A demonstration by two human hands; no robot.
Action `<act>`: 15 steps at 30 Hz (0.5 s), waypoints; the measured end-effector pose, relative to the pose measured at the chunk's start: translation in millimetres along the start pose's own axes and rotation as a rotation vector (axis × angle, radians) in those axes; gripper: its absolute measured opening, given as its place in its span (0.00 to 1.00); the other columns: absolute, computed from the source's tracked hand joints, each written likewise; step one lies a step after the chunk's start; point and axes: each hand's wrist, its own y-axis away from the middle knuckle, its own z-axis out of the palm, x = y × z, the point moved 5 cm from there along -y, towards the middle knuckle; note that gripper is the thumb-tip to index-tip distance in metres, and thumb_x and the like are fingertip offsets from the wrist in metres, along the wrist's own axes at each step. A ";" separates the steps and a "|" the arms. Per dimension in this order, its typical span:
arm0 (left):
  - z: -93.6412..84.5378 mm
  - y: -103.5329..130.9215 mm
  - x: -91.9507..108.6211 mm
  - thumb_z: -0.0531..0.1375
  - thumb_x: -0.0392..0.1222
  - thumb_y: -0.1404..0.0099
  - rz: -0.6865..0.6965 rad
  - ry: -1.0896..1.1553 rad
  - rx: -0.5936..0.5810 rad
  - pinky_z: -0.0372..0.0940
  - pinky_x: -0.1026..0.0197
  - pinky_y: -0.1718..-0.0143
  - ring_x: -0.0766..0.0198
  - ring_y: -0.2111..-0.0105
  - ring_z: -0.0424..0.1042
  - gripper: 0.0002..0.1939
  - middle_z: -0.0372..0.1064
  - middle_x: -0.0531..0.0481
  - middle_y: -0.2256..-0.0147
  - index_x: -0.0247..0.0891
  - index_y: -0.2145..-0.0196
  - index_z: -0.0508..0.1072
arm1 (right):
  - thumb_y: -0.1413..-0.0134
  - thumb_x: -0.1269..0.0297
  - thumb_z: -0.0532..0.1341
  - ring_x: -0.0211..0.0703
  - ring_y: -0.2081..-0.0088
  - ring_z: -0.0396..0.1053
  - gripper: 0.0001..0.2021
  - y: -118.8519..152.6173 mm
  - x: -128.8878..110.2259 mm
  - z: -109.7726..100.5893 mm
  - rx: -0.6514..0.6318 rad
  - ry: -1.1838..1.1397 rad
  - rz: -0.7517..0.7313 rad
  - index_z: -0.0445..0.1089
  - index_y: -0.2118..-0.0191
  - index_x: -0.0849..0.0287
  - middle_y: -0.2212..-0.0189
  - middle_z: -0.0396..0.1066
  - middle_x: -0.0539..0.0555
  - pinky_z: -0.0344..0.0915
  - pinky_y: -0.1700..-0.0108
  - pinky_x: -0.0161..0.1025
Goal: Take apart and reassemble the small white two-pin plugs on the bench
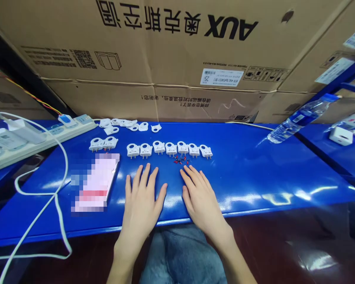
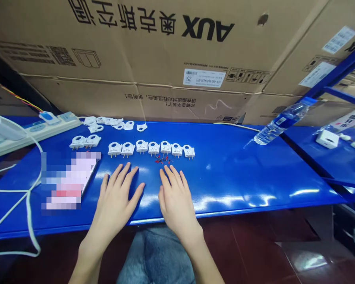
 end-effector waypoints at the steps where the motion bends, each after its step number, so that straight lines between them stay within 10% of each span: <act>1: -1.3 -0.1 -1.5 0.51 0.53 0.23 -0.013 0.051 -0.003 0.46 0.28 0.28 0.41 0.27 0.54 0.27 0.62 0.37 0.31 0.39 0.34 0.67 | 0.26 0.68 0.49 0.53 0.27 0.58 0.24 0.8 0.2 -2.2 0.028 -0.064 0.013 0.65 0.30 0.62 0.31 0.64 0.60 0.56 0.26 0.61; 10: -21.2 5.4 1.1 0.60 0.58 0.28 -0.454 1.050 0.095 0.54 0.40 0.28 0.49 0.31 0.63 0.28 0.69 0.45 0.35 0.50 0.34 0.67 | 0.25 0.46 0.43 0.54 0.28 0.60 0.30 18.3 24.7 -22.4 0.531 -1.165 0.492 0.57 0.26 0.51 0.27 0.58 0.58 0.65 0.32 0.62; 15: -7.0 1.8 13.4 0.53 0.60 0.26 -0.654 1.783 0.208 0.58 0.37 0.29 0.48 0.30 0.62 0.30 0.66 0.42 0.32 0.47 0.32 0.65 | 0.30 0.36 0.33 0.57 0.28 0.59 0.40 8.5 27.4 -11.9 0.346 -1.546 0.473 0.57 0.26 0.51 0.27 0.58 0.60 0.63 0.32 0.69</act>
